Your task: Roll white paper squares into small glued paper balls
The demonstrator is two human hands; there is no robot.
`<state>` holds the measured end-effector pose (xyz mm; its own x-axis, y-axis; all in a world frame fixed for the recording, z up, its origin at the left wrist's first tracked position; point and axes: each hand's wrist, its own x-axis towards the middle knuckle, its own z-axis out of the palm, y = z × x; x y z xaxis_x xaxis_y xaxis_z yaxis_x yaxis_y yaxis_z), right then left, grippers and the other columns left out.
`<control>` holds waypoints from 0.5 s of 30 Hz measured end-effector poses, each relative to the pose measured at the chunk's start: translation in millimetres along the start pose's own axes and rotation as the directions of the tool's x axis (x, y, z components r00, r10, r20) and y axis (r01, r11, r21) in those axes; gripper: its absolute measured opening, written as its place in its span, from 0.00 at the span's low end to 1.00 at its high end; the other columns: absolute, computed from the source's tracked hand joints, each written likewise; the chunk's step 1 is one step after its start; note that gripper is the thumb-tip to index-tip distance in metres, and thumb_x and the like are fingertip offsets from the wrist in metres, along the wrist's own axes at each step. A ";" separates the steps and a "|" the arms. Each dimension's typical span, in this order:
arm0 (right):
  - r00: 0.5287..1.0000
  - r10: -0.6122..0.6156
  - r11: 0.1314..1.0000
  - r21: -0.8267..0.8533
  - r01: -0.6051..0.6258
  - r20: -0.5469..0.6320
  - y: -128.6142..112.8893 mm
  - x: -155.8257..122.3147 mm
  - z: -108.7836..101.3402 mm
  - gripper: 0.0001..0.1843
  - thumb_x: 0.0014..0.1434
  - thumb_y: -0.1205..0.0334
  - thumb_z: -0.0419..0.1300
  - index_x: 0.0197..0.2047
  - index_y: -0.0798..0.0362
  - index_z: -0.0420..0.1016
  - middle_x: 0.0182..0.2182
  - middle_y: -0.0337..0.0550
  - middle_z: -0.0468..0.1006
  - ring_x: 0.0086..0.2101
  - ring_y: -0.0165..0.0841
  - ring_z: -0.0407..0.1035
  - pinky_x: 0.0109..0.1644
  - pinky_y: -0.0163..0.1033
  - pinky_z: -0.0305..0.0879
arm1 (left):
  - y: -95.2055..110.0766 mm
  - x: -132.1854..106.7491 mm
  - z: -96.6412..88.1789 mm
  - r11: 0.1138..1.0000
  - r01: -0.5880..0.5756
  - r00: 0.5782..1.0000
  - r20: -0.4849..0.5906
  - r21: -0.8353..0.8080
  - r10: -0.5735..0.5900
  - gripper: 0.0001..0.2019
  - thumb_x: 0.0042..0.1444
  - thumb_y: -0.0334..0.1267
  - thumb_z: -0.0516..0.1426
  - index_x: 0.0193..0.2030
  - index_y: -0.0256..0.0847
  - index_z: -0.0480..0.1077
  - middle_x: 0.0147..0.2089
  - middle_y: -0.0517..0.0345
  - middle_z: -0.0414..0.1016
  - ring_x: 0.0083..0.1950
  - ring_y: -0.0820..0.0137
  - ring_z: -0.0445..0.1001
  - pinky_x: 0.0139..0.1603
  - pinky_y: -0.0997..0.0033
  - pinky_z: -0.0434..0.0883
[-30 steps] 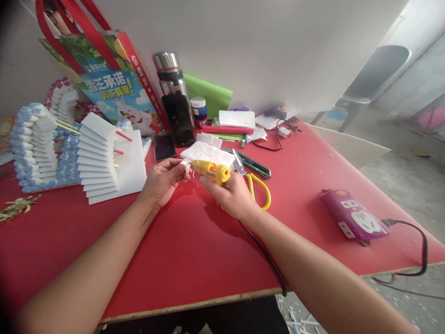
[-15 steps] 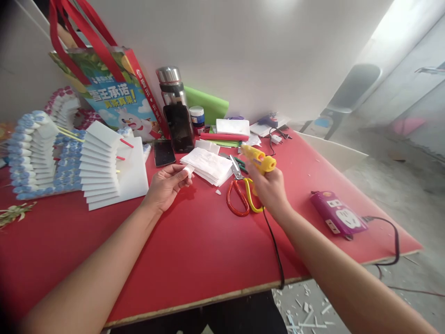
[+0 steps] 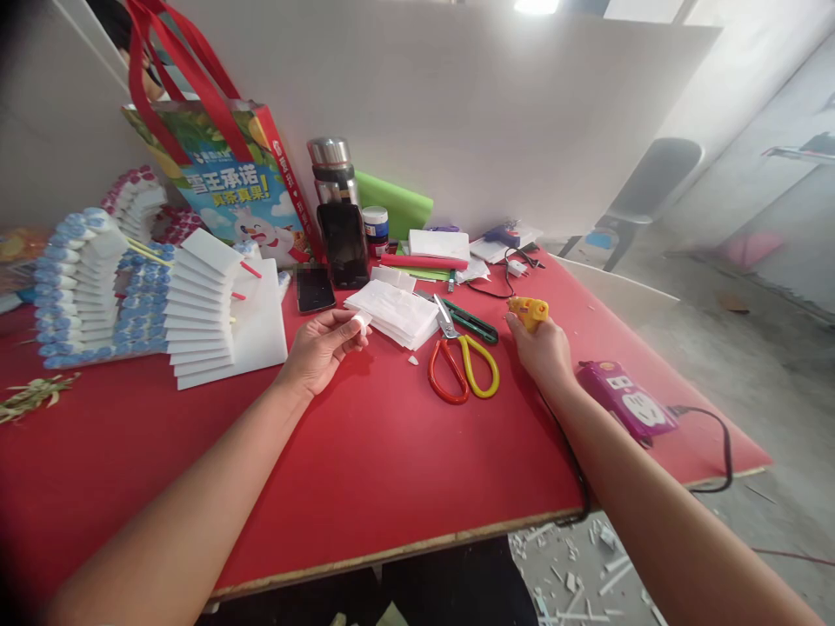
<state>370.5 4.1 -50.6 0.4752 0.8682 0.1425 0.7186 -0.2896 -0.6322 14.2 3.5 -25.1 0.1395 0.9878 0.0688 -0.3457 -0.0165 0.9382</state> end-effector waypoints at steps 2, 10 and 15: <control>0.997 0.078 0.996 -0.041 -0.078 -0.002 -1.3 -0.5 -2.1 0.28 0.53 0.32 0.57 0.32 0.52 0.70 0.23 0.47 0.72 0.25 0.40 0.67 0.29 0.43 0.59 | 0.9 -0.6 1.1 1.000 0.005 1.000 0.008 0.004 -0.005 0.13 0.50 0.41 0.69 0.38 0.36 0.76 0.33 0.54 0.79 0.31 0.74 0.74 0.37 0.73 0.72; 1.000 0.008 0.996 -0.091 -0.006 0.021 1.8 -11.2 -13.1 0.21 0.51 0.41 0.61 0.32 0.51 0.66 0.26 0.46 0.73 0.26 0.38 0.65 0.31 0.42 0.58 | 1.4 -0.9 4.1 1.000 0.009 1.000 0.010 0.015 -0.009 0.14 0.48 0.43 0.70 0.37 0.36 0.76 0.33 0.55 0.78 0.31 0.73 0.74 0.37 0.72 0.72; 1.000 -0.026 0.998 -0.058 0.025 -0.016 11.8 -10.6 -12.2 0.18 0.53 0.44 0.60 0.34 0.51 0.66 0.28 0.47 0.73 0.27 0.37 0.65 0.31 0.43 0.58 | 0.7 -0.4 3.6 1.000 0.004 1.000 0.022 0.005 -0.004 0.14 0.49 0.42 0.70 0.37 0.36 0.76 0.33 0.54 0.79 0.31 0.74 0.74 0.37 0.72 0.72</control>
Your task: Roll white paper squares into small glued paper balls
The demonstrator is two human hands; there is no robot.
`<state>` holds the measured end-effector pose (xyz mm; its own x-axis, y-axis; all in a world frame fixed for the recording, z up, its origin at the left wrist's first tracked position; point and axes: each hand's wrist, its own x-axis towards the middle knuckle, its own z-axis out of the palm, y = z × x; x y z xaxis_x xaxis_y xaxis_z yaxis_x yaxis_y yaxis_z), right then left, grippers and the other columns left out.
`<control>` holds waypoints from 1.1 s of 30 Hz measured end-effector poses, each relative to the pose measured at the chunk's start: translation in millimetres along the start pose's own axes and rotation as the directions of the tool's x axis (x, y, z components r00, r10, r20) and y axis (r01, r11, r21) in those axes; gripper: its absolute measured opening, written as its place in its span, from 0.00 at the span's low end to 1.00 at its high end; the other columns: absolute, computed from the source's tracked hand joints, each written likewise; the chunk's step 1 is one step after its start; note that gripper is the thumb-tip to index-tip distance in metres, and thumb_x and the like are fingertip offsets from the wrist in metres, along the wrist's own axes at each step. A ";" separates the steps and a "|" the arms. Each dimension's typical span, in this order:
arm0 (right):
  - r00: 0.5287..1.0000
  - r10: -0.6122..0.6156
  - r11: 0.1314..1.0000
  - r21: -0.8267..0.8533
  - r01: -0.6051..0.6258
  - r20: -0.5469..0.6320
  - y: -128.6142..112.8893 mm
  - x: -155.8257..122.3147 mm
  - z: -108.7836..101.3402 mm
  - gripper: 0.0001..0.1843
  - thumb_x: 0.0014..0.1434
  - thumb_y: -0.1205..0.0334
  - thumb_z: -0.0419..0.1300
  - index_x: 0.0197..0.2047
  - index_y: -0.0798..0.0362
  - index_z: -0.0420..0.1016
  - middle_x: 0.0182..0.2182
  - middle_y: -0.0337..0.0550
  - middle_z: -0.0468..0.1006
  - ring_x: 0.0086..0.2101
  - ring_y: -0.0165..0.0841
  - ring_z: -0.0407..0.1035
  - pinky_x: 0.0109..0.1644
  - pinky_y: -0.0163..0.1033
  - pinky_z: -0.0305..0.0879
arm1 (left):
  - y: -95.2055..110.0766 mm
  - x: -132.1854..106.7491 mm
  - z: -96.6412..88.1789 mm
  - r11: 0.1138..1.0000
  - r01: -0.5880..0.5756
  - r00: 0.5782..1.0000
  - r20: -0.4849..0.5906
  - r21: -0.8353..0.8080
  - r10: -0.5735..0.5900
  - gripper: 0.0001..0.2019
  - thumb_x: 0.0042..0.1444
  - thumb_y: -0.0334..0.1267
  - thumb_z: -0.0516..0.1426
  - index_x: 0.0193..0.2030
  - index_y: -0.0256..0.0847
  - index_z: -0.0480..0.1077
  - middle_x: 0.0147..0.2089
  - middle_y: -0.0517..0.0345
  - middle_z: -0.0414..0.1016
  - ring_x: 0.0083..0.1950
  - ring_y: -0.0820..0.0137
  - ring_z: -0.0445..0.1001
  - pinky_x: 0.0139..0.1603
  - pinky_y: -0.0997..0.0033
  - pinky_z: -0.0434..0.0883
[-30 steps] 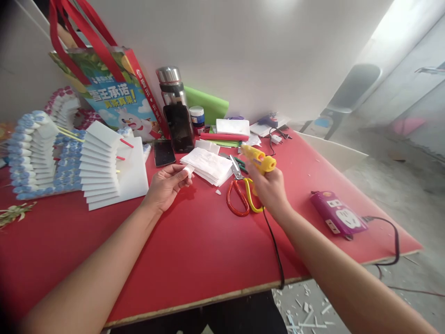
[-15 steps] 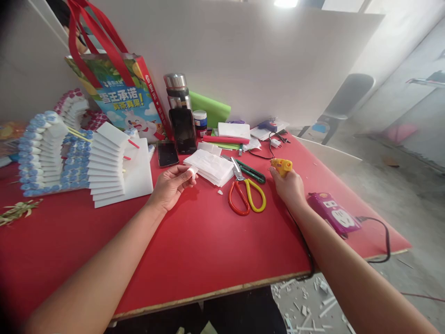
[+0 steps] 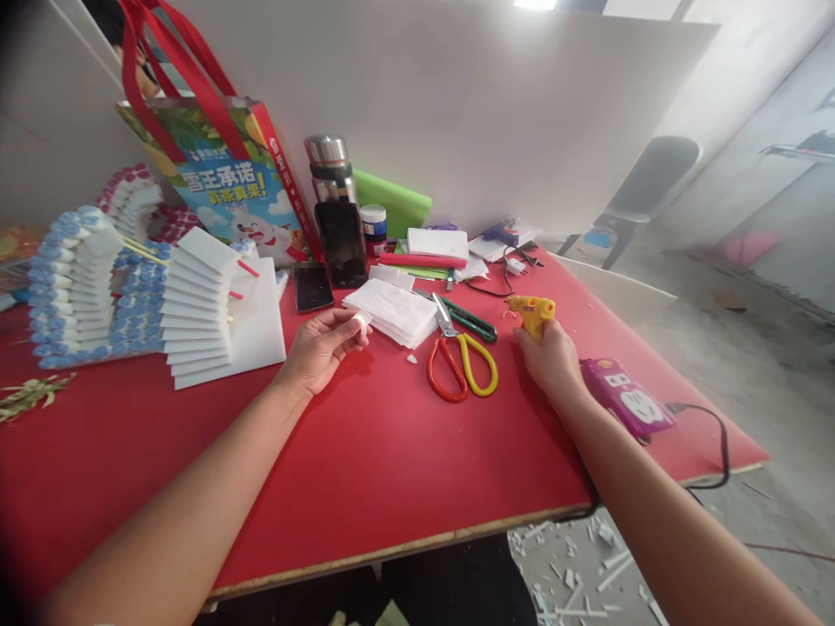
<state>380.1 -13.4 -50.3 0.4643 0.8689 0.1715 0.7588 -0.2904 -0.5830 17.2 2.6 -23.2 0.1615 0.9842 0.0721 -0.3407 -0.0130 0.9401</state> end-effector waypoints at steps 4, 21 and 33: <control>1.000 -0.016 1.000 0.011 0.016 0.017 3.8 0.2 2.9 0.19 0.53 0.43 0.59 0.35 0.51 0.67 0.26 0.44 0.72 0.26 0.36 0.64 0.30 0.41 0.57 | 1.8 -1.2 1.5 1.000 0.007 1.000 -0.012 0.005 -0.007 0.14 0.48 0.42 0.70 0.37 0.36 0.76 0.33 0.55 0.78 0.31 0.74 0.74 0.37 0.72 0.72; 0.850 -0.501 0.834 0.171 0.525 -0.162 -111.6 -103.3 -73.6 0.25 0.65 0.55 0.55 0.65 0.44 0.67 0.56 0.52 0.73 0.45 0.42 0.74 0.47 0.50 0.71 | 0.2 -3.7 5.3 0.999 0.041 0.999 0.017 -0.024 -0.041 0.14 0.48 0.42 0.70 0.38 0.37 0.77 0.34 0.54 0.79 0.32 0.74 0.75 0.38 0.72 0.73; 0.798 -0.499 0.498 0.866 -0.055 0.337 -168.5 -74.9 60.3 0.21 0.57 0.63 0.56 0.52 0.56 0.80 0.40 0.45 0.78 0.36 0.29 0.72 0.42 0.38 0.70 | -3.8 -0.7 2.0 0.999 0.005 1.000 0.014 -0.038 -0.004 0.12 0.50 0.40 0.69 0.40 0.37 0.78 0.34 0.56 0.79 0.30 0.75 0.75 0.35 0.74 0.71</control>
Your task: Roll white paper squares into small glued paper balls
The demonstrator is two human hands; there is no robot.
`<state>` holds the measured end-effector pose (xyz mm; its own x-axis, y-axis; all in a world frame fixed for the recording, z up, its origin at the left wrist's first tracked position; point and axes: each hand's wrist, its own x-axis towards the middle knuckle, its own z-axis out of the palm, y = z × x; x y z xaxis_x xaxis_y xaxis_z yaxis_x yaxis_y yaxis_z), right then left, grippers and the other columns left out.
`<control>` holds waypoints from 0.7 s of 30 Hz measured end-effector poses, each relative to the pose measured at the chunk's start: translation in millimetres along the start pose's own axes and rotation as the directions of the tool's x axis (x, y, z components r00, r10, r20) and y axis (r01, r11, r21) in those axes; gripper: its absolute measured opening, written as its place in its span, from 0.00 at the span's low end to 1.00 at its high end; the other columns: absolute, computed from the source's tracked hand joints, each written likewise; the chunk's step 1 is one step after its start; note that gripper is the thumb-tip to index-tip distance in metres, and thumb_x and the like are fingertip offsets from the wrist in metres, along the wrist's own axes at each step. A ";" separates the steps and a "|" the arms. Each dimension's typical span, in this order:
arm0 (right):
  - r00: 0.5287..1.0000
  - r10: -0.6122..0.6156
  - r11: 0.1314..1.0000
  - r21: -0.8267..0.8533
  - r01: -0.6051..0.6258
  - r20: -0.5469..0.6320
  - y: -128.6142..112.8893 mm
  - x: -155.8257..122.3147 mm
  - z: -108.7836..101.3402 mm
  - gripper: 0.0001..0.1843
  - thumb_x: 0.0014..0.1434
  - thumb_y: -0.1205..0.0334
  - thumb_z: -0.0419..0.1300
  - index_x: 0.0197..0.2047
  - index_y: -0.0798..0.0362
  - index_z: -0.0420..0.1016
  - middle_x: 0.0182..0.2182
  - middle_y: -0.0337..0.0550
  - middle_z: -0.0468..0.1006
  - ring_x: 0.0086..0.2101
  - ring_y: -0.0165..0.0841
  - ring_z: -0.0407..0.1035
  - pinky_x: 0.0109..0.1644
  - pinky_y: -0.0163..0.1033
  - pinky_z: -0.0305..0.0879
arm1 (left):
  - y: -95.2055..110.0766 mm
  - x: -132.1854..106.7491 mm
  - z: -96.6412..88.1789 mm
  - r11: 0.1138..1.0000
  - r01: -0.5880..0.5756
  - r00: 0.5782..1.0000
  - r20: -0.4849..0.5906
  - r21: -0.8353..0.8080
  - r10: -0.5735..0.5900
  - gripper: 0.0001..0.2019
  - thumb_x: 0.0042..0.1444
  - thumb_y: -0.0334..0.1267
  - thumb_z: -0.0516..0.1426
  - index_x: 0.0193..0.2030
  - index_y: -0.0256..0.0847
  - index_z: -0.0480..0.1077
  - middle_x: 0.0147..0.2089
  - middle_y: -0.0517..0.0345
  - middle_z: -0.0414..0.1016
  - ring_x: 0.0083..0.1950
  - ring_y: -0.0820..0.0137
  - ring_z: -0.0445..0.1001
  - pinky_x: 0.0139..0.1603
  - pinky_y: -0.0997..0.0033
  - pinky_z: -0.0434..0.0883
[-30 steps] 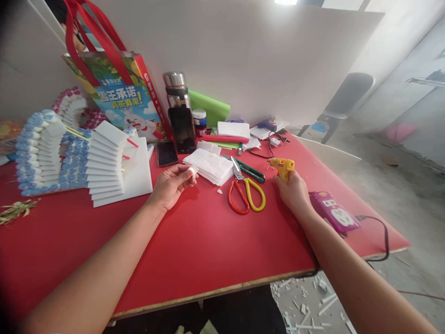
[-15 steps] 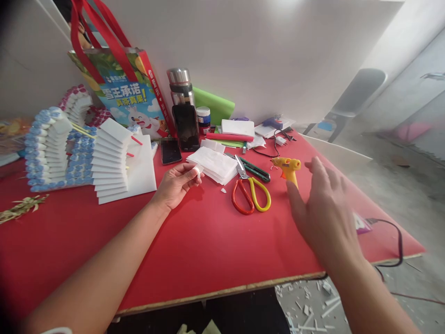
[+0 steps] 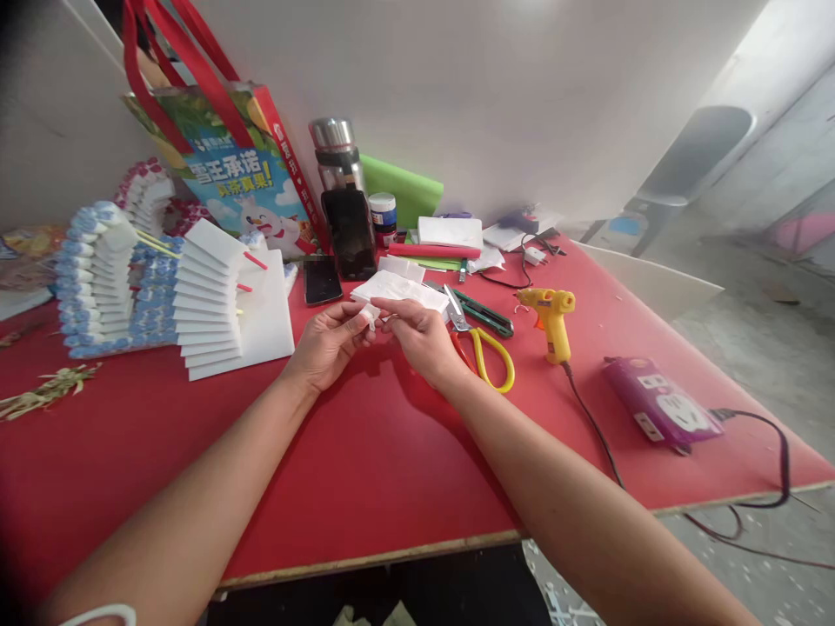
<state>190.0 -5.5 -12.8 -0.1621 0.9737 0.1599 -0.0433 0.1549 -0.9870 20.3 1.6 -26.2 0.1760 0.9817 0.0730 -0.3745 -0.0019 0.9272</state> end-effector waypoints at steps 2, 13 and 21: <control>0.999 -0.027 1.000 0.009 0.026 0.024 2.3 -4.8 -2.9 0.21 0.57 0.64 0.57 0.52 0.54 0.81 0.39 0.43 0.78 0.36 0.30 0.72 0.44 0.39 0.71 | -0.9 0.2 -0.5 1.000 0.023 1.000 0.004 0.018 -0.023 0.13 0.50 0.40 0.69 0.41 0.37 0.78 0.35 0.54 0.80 0.31 0.74 0.75 0.35 0.73 0.71; 0.982 -0.173 0.985 0.030 0.171 0.082 18.2 4.0 -3.2 0.21 0.58 0.66 0.58 0.52 0.47 0.82 0.41 0.42 0.73 0.36 0.30 0.72 0.45 0.42 0.71 | 2.6 0.8 1.4 0.999 0.032 0.999 -0.020 0.011 -0.032 0.16 0.49 0.41 0.70 0.41 0.36 0.74 0.33 0.55 0.79 0.31 0.71 0.77 0.35 0.71 0.73; 0.987 -0.137 0.989 0.067 0.132 0.082 14.8 2.0 -2.3 0.19 0.58 0.66 0.60 0.51 0.46 0.83 0.40 0.43 0.73 0.39 0.32 0.71 0.44 0.42 0.71 | 1.4 1.2 0.3 1.000 0.024 1.000 -0.008 0.002 -0.024 0.17 0.50 0.40 0.70 0.43 0.36 0.74 0.35 0.55 0.79 0.31 0.72 0.77 0.36 0.71 0.74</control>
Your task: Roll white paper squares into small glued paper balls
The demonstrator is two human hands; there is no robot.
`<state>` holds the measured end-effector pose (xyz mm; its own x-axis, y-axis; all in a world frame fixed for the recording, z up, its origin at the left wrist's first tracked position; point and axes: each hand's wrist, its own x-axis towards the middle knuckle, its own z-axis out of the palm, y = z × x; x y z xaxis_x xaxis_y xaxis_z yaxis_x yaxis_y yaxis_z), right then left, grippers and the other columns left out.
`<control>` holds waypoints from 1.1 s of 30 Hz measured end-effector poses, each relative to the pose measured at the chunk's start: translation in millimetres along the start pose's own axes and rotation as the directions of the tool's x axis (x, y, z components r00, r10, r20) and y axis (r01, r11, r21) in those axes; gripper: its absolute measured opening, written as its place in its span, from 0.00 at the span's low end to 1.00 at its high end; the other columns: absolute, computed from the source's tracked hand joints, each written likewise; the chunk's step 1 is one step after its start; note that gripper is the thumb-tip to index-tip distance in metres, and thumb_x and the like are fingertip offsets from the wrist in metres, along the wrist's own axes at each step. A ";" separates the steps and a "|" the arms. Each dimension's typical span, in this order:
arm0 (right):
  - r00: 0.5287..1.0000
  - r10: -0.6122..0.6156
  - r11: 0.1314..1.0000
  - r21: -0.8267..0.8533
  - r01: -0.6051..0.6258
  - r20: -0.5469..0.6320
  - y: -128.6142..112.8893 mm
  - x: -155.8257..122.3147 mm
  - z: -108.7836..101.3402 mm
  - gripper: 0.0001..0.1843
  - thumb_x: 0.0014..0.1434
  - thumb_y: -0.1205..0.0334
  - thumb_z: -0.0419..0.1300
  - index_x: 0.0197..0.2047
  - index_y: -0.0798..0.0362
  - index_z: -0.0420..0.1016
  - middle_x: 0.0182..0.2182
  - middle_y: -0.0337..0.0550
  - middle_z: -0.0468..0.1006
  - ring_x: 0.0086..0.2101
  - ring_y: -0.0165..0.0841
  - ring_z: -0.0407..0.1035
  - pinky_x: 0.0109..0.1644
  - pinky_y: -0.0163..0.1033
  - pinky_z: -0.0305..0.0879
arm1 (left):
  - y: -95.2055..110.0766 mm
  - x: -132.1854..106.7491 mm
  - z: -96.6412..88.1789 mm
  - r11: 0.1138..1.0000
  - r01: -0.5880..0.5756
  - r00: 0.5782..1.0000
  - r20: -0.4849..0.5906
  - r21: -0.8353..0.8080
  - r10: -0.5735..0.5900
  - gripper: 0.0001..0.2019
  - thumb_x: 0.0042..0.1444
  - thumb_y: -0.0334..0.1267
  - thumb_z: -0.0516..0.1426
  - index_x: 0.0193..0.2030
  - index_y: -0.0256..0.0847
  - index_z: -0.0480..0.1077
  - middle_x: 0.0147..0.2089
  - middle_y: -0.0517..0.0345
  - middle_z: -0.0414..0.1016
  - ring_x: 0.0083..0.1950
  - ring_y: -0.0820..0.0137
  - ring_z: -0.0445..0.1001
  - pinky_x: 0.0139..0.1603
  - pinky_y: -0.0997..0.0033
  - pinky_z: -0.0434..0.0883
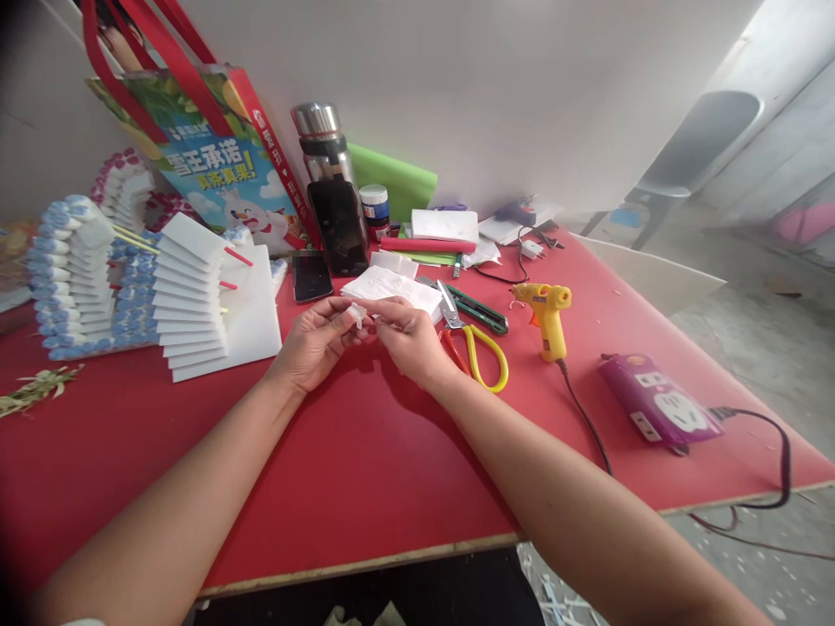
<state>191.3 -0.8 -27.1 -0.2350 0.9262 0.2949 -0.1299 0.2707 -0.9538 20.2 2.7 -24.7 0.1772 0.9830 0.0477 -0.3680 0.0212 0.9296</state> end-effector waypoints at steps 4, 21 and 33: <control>1.000 0.007 1.000 0.018 -0.007 0.006 0.6 0.2 0.1 0.19 0.58 0.67 0.59 0.50 0.45 0.83 0.38 0.42 0.74 0.38 0.32 0.70 0.44 0.43 0.70 | -0.3 0.0 -0.3 1.000 -0.015 1.000 0.013 0.007 0.015 0.16 0.50 0.40 0.70 0.43 0.36 0.74 0.35 0.55 0.79 0.31 0.72 0.76 0.36 0.72 0.73; 0.999 -0.050 0.993 -0.105 0.050 0.004 0.6 0.4 -1.7 0.20 0.58 0.67 0.59 0.51 0.46 0.83 0.39 0.42 0.74 0.38 0.32 0.70 0.45 0.41 0.69 | 0.0 -0.5 1.7 1.000 -0.001 1.000 -0.015 0.017 0.002 0.16 0.50 0.41 0.70 0.42 0.36 0.74 0.34 0.53 0.80 0.31 0.71 0.77 0.35 0.71 0.73; 0.983 -0.181 0.940 -0.286 0.185 0.038 -1.9 -1.4 -2.3 0.28 0.57 0.74 0.52 0.53 0.44 0.81 0.40 0.42 0.76 0.41 0.32 0.72 0.48 0.40 0.69 | 0.9 -1.5 2.3 1.000 0.015 0.999 -0.036 0.023 -0.014 0.17 0.48 0.43 0.71 0.41 0.37 0.75 0.33 0.54 0.80 0.31 0.71 0.77 0.34 0.72 0.72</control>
<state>194.1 -2.0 -25.9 -0.2438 0.8511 0.4649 0.1095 0.5005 -0.8588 21.7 0.9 -23.1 0.1489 0.9886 0.0214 -0.3446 0.0317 0.9382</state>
